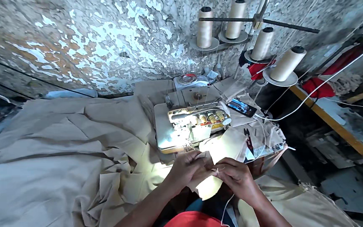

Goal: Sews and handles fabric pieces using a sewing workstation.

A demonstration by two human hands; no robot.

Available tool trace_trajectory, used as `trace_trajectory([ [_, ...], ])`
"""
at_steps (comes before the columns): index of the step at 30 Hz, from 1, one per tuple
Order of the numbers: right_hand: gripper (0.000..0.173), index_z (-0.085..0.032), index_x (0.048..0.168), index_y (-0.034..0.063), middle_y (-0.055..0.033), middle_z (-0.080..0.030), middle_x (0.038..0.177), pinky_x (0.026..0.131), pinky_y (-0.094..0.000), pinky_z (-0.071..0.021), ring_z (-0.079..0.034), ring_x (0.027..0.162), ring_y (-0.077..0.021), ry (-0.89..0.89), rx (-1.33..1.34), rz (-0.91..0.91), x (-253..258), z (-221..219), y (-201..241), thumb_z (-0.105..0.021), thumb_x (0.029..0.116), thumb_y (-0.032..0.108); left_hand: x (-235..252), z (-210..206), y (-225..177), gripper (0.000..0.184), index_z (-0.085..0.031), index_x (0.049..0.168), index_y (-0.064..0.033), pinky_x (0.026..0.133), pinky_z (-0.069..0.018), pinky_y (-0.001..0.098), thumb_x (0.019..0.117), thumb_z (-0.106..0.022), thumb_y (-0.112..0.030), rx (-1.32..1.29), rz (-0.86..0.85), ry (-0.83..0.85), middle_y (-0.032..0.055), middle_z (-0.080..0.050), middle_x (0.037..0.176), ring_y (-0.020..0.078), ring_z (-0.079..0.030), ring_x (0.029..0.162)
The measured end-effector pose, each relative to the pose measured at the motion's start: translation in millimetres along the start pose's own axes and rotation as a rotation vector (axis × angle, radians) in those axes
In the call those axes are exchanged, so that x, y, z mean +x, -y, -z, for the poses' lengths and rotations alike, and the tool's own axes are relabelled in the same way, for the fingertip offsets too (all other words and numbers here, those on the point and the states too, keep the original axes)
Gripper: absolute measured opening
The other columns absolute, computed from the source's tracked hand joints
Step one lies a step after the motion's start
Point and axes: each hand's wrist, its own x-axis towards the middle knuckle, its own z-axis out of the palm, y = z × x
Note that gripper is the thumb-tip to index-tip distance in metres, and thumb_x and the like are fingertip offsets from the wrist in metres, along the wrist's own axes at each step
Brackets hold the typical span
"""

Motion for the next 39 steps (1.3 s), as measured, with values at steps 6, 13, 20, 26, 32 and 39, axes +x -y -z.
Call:
trace_trajectory([
  [6,0.019,-0.074,0.095,-0.0009,-0.0054,-0.073,0.088,0.079,-0.0105,-0.0520,-0.065,0.083,0.0024,-0.028,0.109,-0.065,-2,-1,-2,-0.067,0.0976,0.016,2,-1,0,0.012,-0.070,0.098,-0.0067,0.075,-0.0542,0.0187,0.1013,-0.058,-0.009,-0.016,0.011,-0.008,-0.0078,-0.068,0.083,-0.0015,-0.064,0.078],
  [13,0.015,-0.074,0.099,-0.0033,0.0007,-0.074,0.090,0.075,-0.0082,-0.0521,-0.063,0.079,0.0095,-0.053,0.224,-0.156,3,-4,-2,-0.067,0.0952,0.010,3,0,5,0.010,-0.071,0.103,-0.0045,0.077,-0.0535,0.0163,0.0988,-0.064,-0.011,0.045,-0.012,0.041,-0.0075,-0.070,0.087,-0.0042,-0.064,0.080],
  [20,0.007,-0.070,0.099,0.0027,0.0135,-0.068,0.079,0.062,-0.0072,-0.0478,-0.057,0.068,0.0119,-0.061,0.376,-0.301,8,-3,0,-0.066,0.0930,0.005,2,0,7,0.014,-0.071,0.108,-0.0034,0.079,-0.0522,0.0142,0.1008,-0.060,-0.010,0.065,-0.082,0.061,-0.0065,-0.070,0.092,-0.0057,-0.063,0.083],
  [26,0.010,-0.067,0.096,0.0111,0.0172,-0.065,0.073,0.056,-0.0075,-0.0458,-0.056,0.061,0.0111,-0.085,0.468,-0.387,12,-3,0,-0.069,0.0900,0.003,0,1,4,0.016,-0.071,0.108,-0.0020,0.075,-0.0496,0.0120,0.1011,-0.058,-0.010,0.139,-0.092,0.090,-0.0063,-0.069,0.089,-0.0079,-0.060,0.079],
  [32,0.026,-0.067,0.117,0.0005,0.0165,-0.062,0.071,0.054,-0.0083,-0.0420,-0.051,0.058,0.0109,0.003,0.453,-0.450,15,1,-1,-0.067,0.0908,0.004,0,2,5,0.019,-0.072,0.109,-0.0007,0.076,-0.0485,0.0122,0.1016,-0.057,-0.012,0.224,-0.131,0.098,-0.0030,-0.070,0.090,-0.0076,-0.059,0.080],
  [39,0.009,-0.075,0.094,-0.0013,0.0030,-0.070,0.088,0.062,-0.0077,-0.0470,-0.055,0.070,0.0095,-0.176,0.270,-0.290,5,-11,-9,-0.071,0.0889,0.005,-3,3,10,0.033,-0.071,0.117,-0.0056,0.076,-0.0494,0.0249,0.1071,-0.050,-0.030,0.466,-0.204,0.102,0.0020,-0.069,0.091,0.0039,-0.060,0.079],
])
